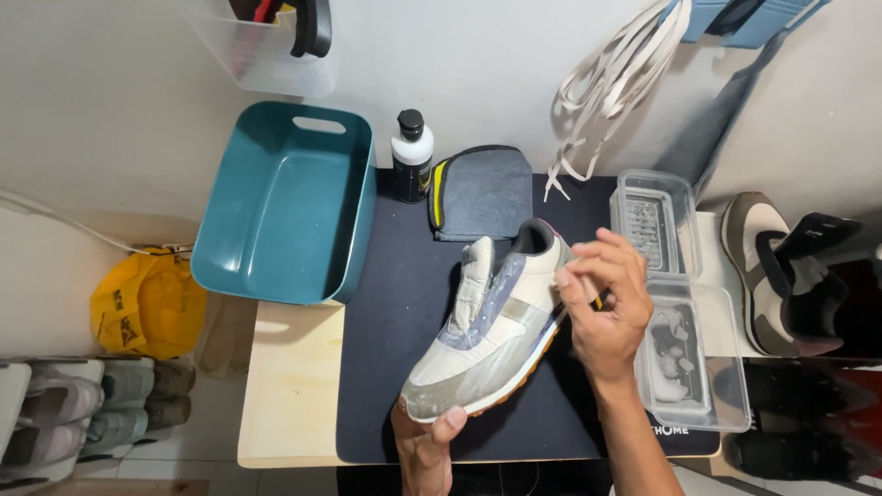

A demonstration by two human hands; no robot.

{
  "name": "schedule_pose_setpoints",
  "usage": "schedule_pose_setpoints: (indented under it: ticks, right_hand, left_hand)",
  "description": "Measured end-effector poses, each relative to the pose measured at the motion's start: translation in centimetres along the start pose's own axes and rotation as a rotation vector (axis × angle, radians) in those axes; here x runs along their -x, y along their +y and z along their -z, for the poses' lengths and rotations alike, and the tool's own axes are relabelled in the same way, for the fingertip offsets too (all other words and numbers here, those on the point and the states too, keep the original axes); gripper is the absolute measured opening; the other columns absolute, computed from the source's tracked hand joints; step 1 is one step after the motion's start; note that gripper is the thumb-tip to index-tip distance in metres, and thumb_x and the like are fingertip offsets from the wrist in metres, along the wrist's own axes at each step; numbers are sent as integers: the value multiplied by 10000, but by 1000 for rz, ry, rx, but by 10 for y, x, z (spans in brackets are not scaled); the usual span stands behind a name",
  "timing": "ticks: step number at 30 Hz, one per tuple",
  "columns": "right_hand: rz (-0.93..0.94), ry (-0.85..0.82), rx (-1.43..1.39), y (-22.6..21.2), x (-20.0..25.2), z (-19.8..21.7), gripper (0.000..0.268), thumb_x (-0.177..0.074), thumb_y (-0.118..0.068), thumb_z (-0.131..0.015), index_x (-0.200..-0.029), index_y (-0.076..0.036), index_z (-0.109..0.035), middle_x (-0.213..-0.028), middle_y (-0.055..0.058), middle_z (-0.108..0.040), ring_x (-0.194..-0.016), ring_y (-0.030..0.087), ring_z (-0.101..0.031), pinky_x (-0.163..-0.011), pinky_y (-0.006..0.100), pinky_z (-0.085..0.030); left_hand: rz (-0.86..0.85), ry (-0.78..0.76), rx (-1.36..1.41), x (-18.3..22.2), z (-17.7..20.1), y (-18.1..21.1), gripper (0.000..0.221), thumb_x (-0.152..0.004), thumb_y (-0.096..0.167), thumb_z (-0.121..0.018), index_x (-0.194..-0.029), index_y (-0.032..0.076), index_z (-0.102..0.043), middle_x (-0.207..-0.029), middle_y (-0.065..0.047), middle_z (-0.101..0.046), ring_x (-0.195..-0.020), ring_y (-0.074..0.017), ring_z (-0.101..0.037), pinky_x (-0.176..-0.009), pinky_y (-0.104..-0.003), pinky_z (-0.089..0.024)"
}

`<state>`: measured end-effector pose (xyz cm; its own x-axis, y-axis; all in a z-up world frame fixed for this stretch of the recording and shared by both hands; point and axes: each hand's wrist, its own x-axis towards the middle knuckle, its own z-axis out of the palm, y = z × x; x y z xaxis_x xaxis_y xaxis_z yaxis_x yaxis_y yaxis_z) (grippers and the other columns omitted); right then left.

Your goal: Brushing and cleaning the upper part of a sneaker using different brushes and a cloth at a workstation.

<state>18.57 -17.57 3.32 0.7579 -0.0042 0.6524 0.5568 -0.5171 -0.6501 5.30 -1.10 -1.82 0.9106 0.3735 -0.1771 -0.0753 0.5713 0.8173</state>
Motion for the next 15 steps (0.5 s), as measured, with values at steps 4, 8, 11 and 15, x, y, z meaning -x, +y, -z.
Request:
schedule_pose_setpoints:
  ticks: [4,8,11,15]
  right_hand:
    - [182,-104,-106,-49,31,-5,134,-848,-112,-784,-922,-95,-674,-986,96,-644,-1081,283,-567,-1094,521,-454]
    - [297,-138,-168,-30,26,6,237,-851,-140,-803,-1016,-157,-633,-1098,76,-627,-1173,297,-553,-1028,548,-475]
    - [164,30,-67,-6,16,8,243,-868,-80,-806,-1009,-120,-612,-1123,135,-615,-1240,348,-563,-1182,546,-454]
    - [102,103,-68,-24,26,9,223,-876,-53,-779,-1010,-104,-607,-1101,152,-629,-1248,339,-580,-1213,543,-460]
  left_hand:
    - [-75,20,134,-9,-4,0,696,-691,257,-800,-1263,-110,-650,-1214,-269,-728,-1153,-417,-701,-982,-520,-567]
    - [-72,-37,193,-4,11,-13,832,-684,338,-850,-1333,-115,-594,-1268,-274,-704,-1209,-423,-669,-974,-541,-571]
    - [-70,-122,214,-11,1,6,958,-661,387,-821,-1437,-55,-474,-1332,-249,-626,-1234,-394,-617,-977,-517,-553]
    - [-99,-34,768,-12,25,-53,852,-836,248,-703,-1592,65,-355,-1582,-251,-421,-1431,-468,-381,-1095,-677,-384]
